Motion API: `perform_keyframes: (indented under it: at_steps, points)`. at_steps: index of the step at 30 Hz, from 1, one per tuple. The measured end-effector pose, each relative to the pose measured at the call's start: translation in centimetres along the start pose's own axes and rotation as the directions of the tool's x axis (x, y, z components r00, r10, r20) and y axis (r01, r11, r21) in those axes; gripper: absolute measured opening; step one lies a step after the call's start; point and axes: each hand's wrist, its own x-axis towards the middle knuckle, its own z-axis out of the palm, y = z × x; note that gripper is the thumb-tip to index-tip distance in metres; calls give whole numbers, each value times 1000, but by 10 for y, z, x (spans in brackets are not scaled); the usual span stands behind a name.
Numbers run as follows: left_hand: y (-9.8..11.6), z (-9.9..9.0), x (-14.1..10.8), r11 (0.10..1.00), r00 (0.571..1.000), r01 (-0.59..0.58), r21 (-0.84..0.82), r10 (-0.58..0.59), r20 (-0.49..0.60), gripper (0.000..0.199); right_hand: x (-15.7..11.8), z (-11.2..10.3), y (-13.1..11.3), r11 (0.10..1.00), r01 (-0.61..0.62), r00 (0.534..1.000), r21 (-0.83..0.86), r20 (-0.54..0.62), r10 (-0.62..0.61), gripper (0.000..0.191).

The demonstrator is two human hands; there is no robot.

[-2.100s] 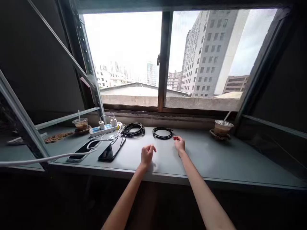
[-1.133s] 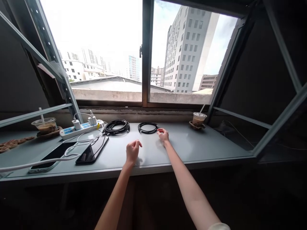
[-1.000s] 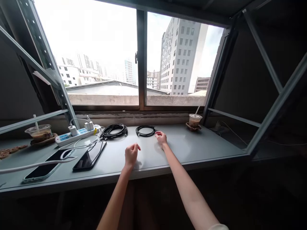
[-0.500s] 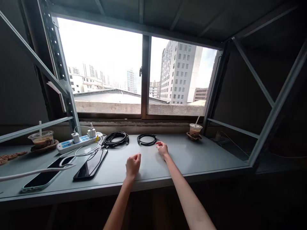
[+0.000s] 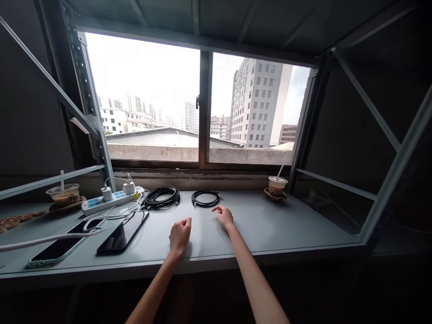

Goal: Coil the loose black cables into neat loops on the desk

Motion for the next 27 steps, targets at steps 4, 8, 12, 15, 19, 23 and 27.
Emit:
perform_keyframes:
  at_steps: [4, 8, 12, 15, 19, 23, 27]
  points:
    - [2, 2, -1, 998, 999, -25, 53, 23, 31, 38, -6, -3, -5, 998, 25, 998, -60, 53, -22, 24]
    - [3, 5, -3, 988, 997, -62, 139, 56, 46, 37, -9, -4, -7, 992, 43, 995, -115, 95, -32, 24]
    - [6, 8, -10, 960, 987, -155, 232, 140, 79, 36, -17, -4, -10, 979, 91, 988, -180, 142, -65, 24]
    - [12, 11, -17, 921, 965, -253, 297, 217, 148, 29, -26, -4, -15, 965, 117, 979, -234, 193, -72, 23]
    - [16, 13, -23, 872, 933, -343, 348, 274, 232, 28, -28, -7, -22, 946, 150, 959, -287, 274, -69, 22]
    - [17, 12, -25, 844, 916, -387, 371, 305, 261, 30, -8, -23, -17, 933, 138, 942, -334, 335, -20, 22]
    - [17, 14, -25, 842, 897, -421, 338, 330, 294, 33, 13, -40, -3, 922, 123, 927, -367, 374, 25, 23]
